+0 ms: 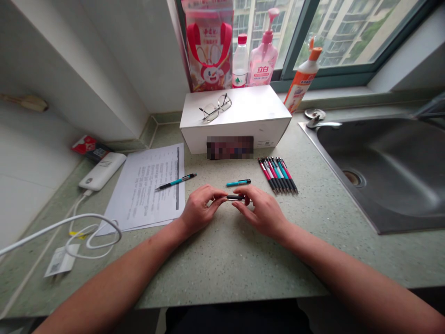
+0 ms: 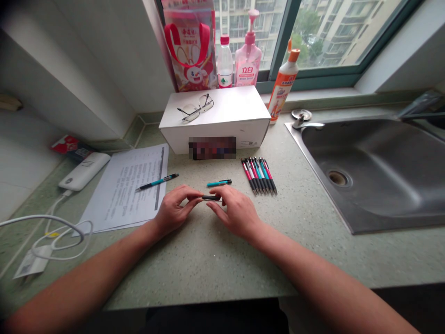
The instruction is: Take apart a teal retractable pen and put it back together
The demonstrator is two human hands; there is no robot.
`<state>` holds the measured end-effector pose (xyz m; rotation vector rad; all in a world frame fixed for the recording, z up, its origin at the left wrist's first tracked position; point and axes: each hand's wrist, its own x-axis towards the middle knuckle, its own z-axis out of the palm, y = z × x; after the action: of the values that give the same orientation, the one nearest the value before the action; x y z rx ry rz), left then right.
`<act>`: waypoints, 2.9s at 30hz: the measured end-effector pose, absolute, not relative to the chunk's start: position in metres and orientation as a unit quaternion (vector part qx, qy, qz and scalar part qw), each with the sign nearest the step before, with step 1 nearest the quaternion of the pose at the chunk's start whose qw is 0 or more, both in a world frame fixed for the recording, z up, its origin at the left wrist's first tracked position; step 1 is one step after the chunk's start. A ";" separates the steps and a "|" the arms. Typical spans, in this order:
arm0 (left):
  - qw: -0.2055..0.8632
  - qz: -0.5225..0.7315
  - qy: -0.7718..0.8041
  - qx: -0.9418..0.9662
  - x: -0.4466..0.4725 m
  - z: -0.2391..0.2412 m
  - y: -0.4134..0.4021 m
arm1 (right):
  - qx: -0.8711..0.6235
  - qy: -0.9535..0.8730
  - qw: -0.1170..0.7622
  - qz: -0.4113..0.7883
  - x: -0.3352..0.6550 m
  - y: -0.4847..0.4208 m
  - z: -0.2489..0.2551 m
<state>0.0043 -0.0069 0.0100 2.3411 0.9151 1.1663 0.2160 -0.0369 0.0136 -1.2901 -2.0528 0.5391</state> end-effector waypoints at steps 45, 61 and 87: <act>0.392 0.374 0.420 0.728 0.009 0.016 -0.017 | -0.405 -0.815 0.391 0.136 0.217 -0.034 0.014; 0.308 0.408 0.394 0.764 0.008 0.014 -0.020 | -0.467 -0.806 0.321 0.171 0.217 -0.036 0.014; 0.276 0.420 0.377 0.778 0.008 0.012 -0.020 | -0.476 -0.802 0.318 0.172 0.218 -0.037 0.011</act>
<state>0.0084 -0.0200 0.0118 2.0920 1.0125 1.1278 0.2177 -0.0368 0.0113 -1.2522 -2.1105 0.4524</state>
